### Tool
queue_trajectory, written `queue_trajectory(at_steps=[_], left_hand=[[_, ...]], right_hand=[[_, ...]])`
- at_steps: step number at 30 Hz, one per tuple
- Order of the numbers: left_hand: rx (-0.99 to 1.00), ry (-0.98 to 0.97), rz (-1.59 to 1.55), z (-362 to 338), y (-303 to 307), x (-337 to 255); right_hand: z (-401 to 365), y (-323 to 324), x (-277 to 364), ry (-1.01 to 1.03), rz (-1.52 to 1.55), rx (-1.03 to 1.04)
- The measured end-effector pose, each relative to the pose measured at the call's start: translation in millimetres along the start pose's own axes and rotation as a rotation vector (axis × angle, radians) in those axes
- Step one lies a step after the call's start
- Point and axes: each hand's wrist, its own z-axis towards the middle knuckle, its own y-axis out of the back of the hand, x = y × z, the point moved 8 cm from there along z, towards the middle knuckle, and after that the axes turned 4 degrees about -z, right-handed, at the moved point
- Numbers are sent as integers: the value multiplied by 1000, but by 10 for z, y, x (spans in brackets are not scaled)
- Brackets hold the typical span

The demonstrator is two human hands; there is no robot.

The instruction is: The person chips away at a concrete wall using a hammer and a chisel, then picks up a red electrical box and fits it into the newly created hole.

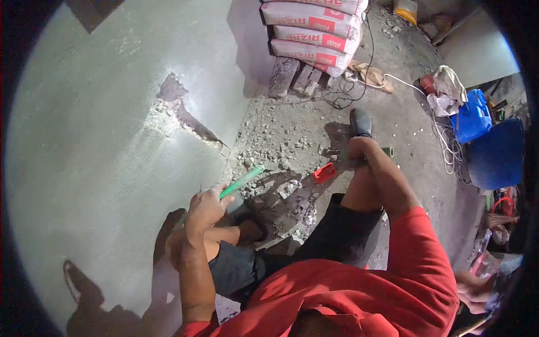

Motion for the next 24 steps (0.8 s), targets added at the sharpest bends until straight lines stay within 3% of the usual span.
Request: queue_trajectory(at_steps=[2,5,7,24], left_hand=[[16,-19,19,6,-23,-21],[23,-18,59,19,-35,-38],[42,-5,75,40,-71,5],[63,8,61,137,-85,65]], right_hand=[[-159,67,186,55,-120,207],[-1020,253,699,362,-429,974],[-1356,424,870,455,-460,1174],[-1305,-1,780,520,-323,1228]])
